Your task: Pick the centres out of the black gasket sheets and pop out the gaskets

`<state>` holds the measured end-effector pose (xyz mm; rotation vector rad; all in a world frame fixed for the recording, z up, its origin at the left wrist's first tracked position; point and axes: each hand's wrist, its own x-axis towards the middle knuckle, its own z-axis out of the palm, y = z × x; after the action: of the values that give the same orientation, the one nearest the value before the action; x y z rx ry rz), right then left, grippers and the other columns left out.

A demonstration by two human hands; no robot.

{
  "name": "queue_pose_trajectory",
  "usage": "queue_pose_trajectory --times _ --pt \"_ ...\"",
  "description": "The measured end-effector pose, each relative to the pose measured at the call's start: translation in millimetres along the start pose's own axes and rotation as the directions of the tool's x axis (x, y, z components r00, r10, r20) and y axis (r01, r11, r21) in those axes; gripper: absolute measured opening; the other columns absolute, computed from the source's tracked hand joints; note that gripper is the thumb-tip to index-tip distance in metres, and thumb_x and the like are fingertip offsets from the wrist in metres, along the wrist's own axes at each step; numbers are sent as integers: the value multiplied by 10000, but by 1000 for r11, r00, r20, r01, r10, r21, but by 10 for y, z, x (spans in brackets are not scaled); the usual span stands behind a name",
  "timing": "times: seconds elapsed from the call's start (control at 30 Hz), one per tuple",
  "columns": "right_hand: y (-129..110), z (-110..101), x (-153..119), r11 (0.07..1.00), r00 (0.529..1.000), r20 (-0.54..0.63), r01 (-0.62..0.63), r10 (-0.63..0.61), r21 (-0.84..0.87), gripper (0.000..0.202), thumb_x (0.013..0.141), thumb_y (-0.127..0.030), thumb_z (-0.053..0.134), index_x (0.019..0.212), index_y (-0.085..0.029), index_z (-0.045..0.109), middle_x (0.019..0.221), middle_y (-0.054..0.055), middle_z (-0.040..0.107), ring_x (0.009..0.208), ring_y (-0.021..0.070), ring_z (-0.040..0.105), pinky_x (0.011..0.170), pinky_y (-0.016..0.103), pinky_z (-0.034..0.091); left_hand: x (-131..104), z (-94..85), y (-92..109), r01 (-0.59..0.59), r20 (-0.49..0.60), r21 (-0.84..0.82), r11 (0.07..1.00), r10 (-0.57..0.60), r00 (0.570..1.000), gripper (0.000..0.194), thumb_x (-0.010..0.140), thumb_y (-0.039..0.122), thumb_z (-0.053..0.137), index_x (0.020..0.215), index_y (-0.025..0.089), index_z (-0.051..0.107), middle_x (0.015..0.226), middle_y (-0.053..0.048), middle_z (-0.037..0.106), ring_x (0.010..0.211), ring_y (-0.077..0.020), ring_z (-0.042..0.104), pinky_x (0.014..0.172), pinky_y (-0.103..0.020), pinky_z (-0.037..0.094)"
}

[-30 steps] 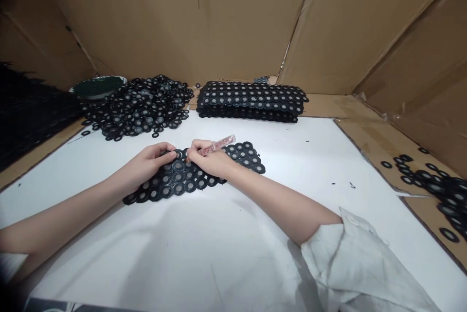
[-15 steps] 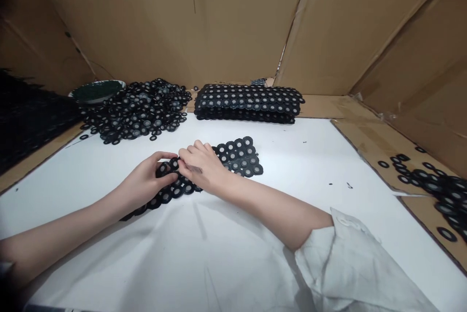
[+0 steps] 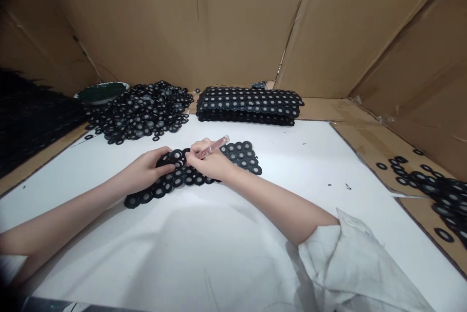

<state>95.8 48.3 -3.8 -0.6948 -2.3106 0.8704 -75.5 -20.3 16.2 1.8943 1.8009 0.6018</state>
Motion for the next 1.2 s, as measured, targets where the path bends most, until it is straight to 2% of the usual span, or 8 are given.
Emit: queue_pose_trajectory --times 0.13,0.43,0.6,0.73,0.83,0.93,1.07,1.2 --pt "-52 62 -23 989 997 -79 8 -20 -148 274 761 -250 490 506 -171 427 767 -2 557 890 161 429 836 330 279 -21 25 20 33 -65 -42 999 -36 997 126 768 312 405 834 217 455 710 18 558 703 -182 517 642 -280 362" --pt "-66 89 -59 986 993 -120 -4 -16 -165 302 772 -270 499 497 -164 432 786 -6 551 911 168 382 793 339 259 -52 25 94 155 72 -318 936 -139 988 404 622 306 599 979 200 442 706 20 581 648 -176 557 548 -269 415" --pt "-63 137 -65 985 990 -142 -4 -21 -174 288 767 -275 506 507 -168 442 797 -7 557 912 175 374 799 343 264 -69 85 142 237 3 -403 884 -257 966 484 580 263 631 1022 194 447 714 14 610 614 -168 581 560 -278 437" --pt "-96 168 -88 949 983 -168 22 -78 -315 233 771 -245 493 554 -172 446 779 17 530 902 187 363 791 345 276 -132 107 238 302 -50 -428 852 -356 933 457 585 253 626 1012 174 484 766 -16 628 629 -170 586 548 -267 423" --pt "-130 154 -93 904 980 -152 54 -129 -424 205 792 -244 462 599 -175 466 794 38 515 900 198 362 793 355 279 -167 95 279 286 -51 -450 846 -345 937 391 590 246 614 963 178 517 780 -16 641 660 -176 590 562 -266 418" --pt "-132 123 -80 882 978 -143 68 -151 -466 194 799 -241 451 619 -174 479 810 48 512 902 202 362 801 360 279 -154 72 264 243 -35 -411 879 -281 959 320 586 231 601 896 188 530 771 -1 636 696 -178 584 586 -260 418" --pt "-89 104 -59 917 979 -164 48 -122 -395 241 782 -252 483 559 -169 443 773 31 516 893 195 368 787 353 280 -81 32 176 181 -53 -237 955 -198 979 316 574 258 597 875 192 523 733 15 611 689 -178 562 578 -256 409" --pt "-59 114 -52 944 977 -172 68 -129 -324 273 773 -238 500 525 -165 412 753 16 525 886 185 379 790 352 281 -32 -18 99 171 74 -77 982 -165 983 185 585 341 598 676 190 540 585 25 557 547 -152 500 489 -252 353"
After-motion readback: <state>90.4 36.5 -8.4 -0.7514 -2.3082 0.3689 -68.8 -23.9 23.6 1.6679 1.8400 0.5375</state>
